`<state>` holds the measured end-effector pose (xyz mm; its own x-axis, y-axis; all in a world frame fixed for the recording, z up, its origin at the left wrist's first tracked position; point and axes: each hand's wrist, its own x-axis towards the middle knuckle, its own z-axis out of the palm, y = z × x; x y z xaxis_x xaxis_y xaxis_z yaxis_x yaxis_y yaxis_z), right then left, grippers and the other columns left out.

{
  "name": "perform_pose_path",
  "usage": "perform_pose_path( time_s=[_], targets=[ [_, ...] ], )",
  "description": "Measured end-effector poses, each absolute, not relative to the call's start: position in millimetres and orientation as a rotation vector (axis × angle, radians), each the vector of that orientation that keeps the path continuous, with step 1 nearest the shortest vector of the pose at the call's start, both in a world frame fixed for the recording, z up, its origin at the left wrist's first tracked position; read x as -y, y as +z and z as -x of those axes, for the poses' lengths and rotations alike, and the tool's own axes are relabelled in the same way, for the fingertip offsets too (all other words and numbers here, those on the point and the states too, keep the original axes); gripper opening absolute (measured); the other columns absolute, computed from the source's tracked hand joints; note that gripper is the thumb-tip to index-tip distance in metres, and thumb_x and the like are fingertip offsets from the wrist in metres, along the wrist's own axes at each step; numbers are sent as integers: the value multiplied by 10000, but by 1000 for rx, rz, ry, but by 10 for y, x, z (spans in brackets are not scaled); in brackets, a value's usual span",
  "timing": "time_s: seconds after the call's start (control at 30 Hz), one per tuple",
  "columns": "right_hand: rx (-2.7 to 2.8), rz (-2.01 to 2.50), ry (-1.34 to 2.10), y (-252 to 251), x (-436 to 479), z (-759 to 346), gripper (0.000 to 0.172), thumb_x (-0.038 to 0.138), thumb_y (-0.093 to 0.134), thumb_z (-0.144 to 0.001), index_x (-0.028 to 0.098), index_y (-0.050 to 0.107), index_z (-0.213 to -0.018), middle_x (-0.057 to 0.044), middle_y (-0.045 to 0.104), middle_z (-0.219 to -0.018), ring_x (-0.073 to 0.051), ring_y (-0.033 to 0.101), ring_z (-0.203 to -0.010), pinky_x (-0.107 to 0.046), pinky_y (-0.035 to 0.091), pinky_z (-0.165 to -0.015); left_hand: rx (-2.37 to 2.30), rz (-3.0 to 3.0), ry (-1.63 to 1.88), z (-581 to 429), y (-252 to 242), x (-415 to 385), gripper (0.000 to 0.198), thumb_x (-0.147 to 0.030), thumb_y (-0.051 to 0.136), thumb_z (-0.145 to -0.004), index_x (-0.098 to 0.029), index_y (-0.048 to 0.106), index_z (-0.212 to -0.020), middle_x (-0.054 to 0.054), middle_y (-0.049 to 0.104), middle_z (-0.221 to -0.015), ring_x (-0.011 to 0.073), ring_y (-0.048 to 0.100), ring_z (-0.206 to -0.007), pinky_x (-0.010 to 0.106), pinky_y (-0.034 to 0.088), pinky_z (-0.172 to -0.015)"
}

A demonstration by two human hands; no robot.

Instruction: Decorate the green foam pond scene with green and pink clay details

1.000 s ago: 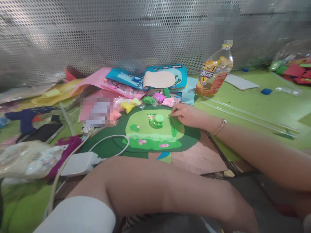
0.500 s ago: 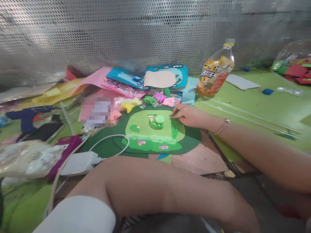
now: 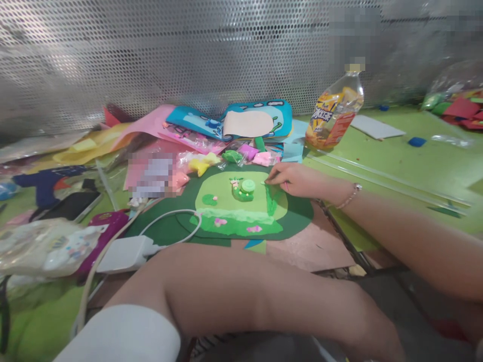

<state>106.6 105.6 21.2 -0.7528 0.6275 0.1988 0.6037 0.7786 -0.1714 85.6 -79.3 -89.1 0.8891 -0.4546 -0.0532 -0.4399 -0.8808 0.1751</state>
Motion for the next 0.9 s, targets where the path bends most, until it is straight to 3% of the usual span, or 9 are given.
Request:
perform_pose_path(
  time_s=[0.47,0.67,0.9],
  targets=[
    [2815,762,119,161,-1207,-1168,520,-38,395,-718,180,674,-1098,-98,626,-1078,-178,589,-911,-345,486,-830,671,-2911,-109,-877,-962,827,256,-439,788,-538,-274,593,-518,-40,619,-672,103,505,-450,251,215,-329],
    [2822,715,107,147,-1239,-1207,543,-39,387,-710,198,655,-1119,-86,620,-1085,-158,580,-909,-317,483,-818,659,-2886,-161,-865,-921,795,192,-407,778,-581,-285,630,-567,-58,656,-762,78,567,-544,226,239,-336],
    [2885,671,15,117,-1303,-1242,540,-34,369,-758,216,615,-1168,-72,606,-1104,-140,563,-922,-285,473,-803,643,-2872,-215,-844,-835,791,200,-388,774,-602,-267,623,-552,-43,652,-728,88,565,-528,229,253,-332]
  ],
)
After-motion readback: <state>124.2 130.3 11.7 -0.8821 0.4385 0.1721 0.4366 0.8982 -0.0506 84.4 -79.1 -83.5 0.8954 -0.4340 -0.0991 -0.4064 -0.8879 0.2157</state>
